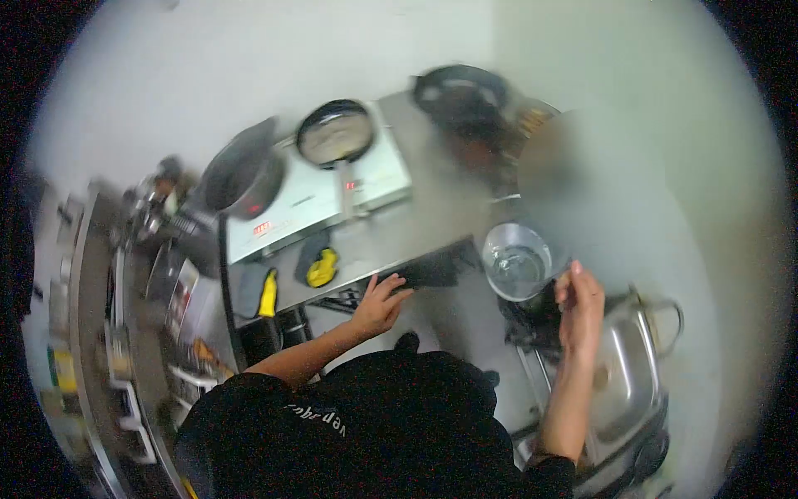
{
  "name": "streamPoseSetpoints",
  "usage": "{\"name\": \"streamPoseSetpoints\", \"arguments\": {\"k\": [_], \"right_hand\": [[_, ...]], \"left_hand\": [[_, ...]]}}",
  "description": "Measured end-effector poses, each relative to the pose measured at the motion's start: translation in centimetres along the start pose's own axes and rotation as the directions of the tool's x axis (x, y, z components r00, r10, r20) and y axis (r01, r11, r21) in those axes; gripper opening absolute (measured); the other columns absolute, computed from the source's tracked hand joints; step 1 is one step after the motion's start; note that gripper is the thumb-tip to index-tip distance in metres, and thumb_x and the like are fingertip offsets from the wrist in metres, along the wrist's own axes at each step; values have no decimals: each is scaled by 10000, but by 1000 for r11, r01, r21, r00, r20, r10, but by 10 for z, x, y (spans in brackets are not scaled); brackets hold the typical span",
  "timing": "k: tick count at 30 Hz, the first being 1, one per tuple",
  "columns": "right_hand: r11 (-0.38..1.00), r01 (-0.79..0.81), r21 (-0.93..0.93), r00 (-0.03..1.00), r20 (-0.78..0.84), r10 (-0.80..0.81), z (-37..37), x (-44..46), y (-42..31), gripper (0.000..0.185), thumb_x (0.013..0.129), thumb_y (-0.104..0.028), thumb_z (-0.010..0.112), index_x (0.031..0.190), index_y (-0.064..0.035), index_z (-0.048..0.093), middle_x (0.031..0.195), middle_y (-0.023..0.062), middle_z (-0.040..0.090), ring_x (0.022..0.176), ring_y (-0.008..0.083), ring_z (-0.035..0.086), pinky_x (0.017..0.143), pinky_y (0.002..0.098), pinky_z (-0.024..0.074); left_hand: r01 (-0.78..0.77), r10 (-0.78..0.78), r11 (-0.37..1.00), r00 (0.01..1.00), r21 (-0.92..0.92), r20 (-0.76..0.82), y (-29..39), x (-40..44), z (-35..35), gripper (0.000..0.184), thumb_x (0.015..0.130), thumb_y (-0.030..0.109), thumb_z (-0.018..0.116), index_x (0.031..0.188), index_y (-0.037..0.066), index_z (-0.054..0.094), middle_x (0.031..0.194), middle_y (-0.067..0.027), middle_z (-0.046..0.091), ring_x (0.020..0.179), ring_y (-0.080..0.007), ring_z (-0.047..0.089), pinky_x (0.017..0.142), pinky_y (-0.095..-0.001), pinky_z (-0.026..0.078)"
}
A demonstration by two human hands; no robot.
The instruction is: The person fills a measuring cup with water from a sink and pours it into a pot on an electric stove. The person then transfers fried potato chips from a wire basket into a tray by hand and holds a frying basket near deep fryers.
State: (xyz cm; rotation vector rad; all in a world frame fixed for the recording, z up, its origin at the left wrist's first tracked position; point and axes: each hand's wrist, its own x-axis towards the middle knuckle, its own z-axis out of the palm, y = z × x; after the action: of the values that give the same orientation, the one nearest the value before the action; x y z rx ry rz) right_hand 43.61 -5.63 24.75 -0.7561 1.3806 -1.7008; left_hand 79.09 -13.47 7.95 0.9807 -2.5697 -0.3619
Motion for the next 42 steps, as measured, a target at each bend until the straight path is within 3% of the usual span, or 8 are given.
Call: {"name": "streamPoseSetpoints", "arguments": {"k": [10, 14, 19, 23, 25, 32, 35, 42], "right_hand": [[873, 251, -418, 836, 548, 22, 333, 71, -39, 303, 826, -274, 665, 667, -113, 462, 623, -44, 389, 591, 59, 343, 550, 227, 262], [825, 320, -465, 796, 605, 32, 424, 93, -17, 320, 814, -267, 676, 645, -112, 453, 622, -50, 387, 576, 61, 327, 526, 235, 254], [560, 586, -586, 713, 701, -12, 512, 106, 3, 466, 747, -417, 669, 722, 40, 581, 689, 105, 582, 659, 206, 544, 633, 355, 438], [467, 680, -565, 662, 747, -62, 560, 105, 13, 505, 727, -422, 667, 774, 78, 615, 748, 220, 623, 722, 300, 619, 690, 393, 470], [295, 747, -595, 633, 773, -43, 578, 101, 14, 490, 722, -397, 668, 825, 81, 639, 823, 270, 630, 800, 367, 630, 732, 417, 480], [153, 813, -562, 578, 810, -96, 612, 89, 25, 406, 745, -356, 658, 891, 22, 647, 895, 217, 649, 861, 347, 632, 761, 432, 483], [-17, 839, -543, 538, 835, -117, 621, 75, 25, 347, 764, -338, 652, 893, -16, 646, 889, 170, 661, 852, 311, 643, 743, 432, 474], [-375, 894, -244, 131, 944, -302, 625, 63, 44, 162, 756, -214, 611, 836, -75, 633, 791, 99, 652, 792, 250, 624, 762, 369, 428]], "left_hand": [[423, -397, 904, 881, 55, -255, -119, -109, -73, 383, 813, 131, 589, 1188, 95, 525, 1287, -162, 433, 1270, -372, 367, 1030, -578, 259], [480, -483, 876, 868, -51, -116, -146, -125, -54, 417, 820, 167, 585, 1218, 75, 500, 1355, -192, 391, 1256, -403, 377, 1015, -534, 319], [463, -462, 886, 886, 26, -27, -149, -129, -41, 434, 828, 210, 577, 1214, 23, 511, 1400, -214, 336, 1293, -410, 321, 1046, -485, 310], [470, -470, 881, 883, 43, -18, -150, -131, -39, 421, 827, 192, 554, 1211, 22, 520, 1405, -185, 347, 1303, -380, 317, 1033, -493, 321], [464, -463, 886, 886, 20, -24, -151, -132, -40, 413, 830, 191, 547, 1206, 21, 523, 1407, -182, 347, 1308, -377, 313, 1035, -487, 323], [473, -475, 880, 879, 49, 37, -155, -134, -38, 459, 839, 227, 560, 1255, 42, 500, 1424, -174, 331, 1319, -385, 292, 1067, -434, 299], [455, -455, 890, 890, 3, -1, -157, -135, -35, 401, 847, 185, 508, 1216, 29, 528, 1422, -163, 340, 1313, -376, 312, 1043, -474, 318], [415, -417, 909, 909, 42, 31, -158, -137, -36, 479, 814, 205, 595, 1254, 40, 497, 1434, -183, 307, 1313, -391, 299, 1050, -434, 326]]}}
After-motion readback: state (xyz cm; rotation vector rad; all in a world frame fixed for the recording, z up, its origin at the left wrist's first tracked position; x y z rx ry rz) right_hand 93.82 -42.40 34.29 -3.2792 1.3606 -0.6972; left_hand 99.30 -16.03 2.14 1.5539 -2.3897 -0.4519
